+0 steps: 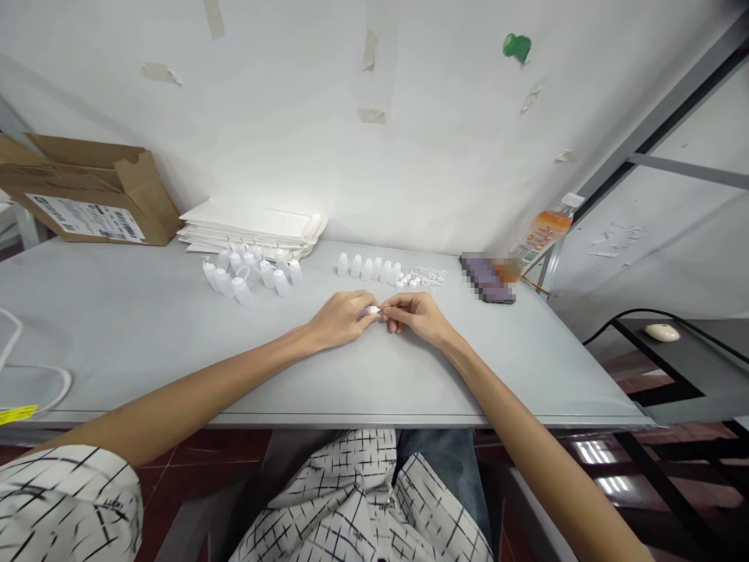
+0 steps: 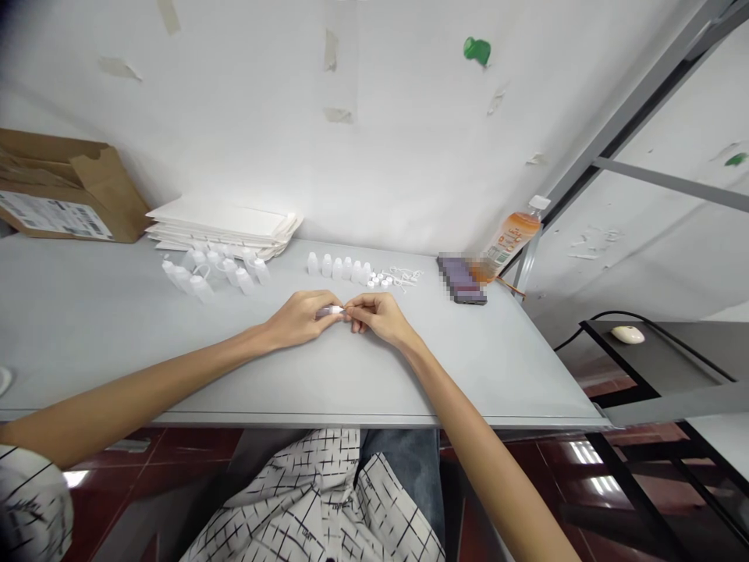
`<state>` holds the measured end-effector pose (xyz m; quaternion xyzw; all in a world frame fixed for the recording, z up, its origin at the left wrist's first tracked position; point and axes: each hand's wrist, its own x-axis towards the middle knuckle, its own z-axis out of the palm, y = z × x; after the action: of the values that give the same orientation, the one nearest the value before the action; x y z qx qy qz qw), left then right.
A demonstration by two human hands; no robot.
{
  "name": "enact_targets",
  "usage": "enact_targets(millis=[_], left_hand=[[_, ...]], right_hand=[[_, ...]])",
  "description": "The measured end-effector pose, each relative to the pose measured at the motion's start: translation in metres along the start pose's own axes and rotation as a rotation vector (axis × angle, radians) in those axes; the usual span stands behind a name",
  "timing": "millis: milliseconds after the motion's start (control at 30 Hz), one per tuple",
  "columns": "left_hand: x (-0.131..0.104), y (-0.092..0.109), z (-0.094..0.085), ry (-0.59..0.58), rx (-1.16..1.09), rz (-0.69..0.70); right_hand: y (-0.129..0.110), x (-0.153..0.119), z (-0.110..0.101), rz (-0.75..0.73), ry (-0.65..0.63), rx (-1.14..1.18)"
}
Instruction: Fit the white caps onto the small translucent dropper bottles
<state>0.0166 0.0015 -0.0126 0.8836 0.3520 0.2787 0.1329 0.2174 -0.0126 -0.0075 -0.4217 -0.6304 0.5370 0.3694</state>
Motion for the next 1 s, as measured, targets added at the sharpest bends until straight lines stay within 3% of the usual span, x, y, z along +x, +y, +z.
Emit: enact_targets(millis=[333,1000], left_hand=[[-0.0004,-0.002,-0.0037,0.061,-0.037,-0.061],[0.0026,0.0014,-0.003,0.017,-0.102,-0.048]], right_hand=[[-0.0007,0.0003,-0.0013,-0.024,0.037,-0.012],[-0.0013,0.0015,0.0002,-0.041,-0.007,-0.032]])
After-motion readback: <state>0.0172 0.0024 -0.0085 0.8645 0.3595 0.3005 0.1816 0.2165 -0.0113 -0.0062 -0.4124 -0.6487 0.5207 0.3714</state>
